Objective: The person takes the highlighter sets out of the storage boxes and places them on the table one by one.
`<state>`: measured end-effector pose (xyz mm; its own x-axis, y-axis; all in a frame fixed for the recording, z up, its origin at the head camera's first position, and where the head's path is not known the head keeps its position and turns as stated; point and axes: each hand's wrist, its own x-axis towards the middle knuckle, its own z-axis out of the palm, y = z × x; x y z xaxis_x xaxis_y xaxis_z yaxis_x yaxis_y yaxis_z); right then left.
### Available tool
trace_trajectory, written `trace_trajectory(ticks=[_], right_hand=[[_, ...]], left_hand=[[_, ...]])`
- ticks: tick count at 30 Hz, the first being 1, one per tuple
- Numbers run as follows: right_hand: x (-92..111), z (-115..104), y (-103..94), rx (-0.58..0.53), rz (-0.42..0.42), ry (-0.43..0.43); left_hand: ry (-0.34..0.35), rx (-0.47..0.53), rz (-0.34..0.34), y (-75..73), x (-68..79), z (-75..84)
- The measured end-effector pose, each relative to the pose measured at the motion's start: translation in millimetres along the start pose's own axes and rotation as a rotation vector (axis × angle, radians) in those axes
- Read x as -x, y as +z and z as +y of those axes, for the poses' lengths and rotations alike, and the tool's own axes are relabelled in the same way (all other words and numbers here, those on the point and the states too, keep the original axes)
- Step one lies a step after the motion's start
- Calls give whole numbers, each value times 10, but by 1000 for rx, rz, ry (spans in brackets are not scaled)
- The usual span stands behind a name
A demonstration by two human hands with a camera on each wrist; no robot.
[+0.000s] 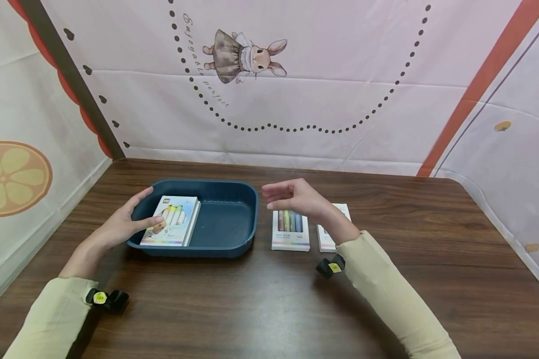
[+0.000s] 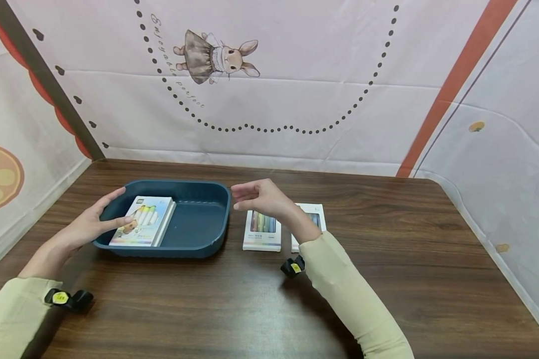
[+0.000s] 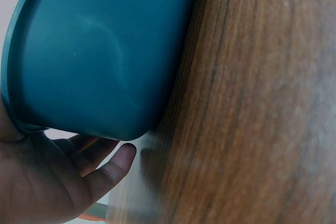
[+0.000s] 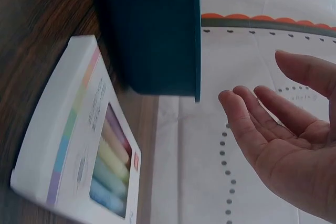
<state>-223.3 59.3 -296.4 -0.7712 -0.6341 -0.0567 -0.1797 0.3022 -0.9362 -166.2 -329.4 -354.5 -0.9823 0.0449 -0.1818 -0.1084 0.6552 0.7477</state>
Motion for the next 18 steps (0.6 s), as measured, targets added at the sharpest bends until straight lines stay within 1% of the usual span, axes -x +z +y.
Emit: trace_trajectory(ticks=[5, 18], right_hand=[[-60, -17, 80, 0, -20, -2], [-199, -87, 316, 1, -51, 38]], left_hand=[[-6, -5, 2, 5, -5, 8], [-17, 11, -9, 9, -7, -4]])
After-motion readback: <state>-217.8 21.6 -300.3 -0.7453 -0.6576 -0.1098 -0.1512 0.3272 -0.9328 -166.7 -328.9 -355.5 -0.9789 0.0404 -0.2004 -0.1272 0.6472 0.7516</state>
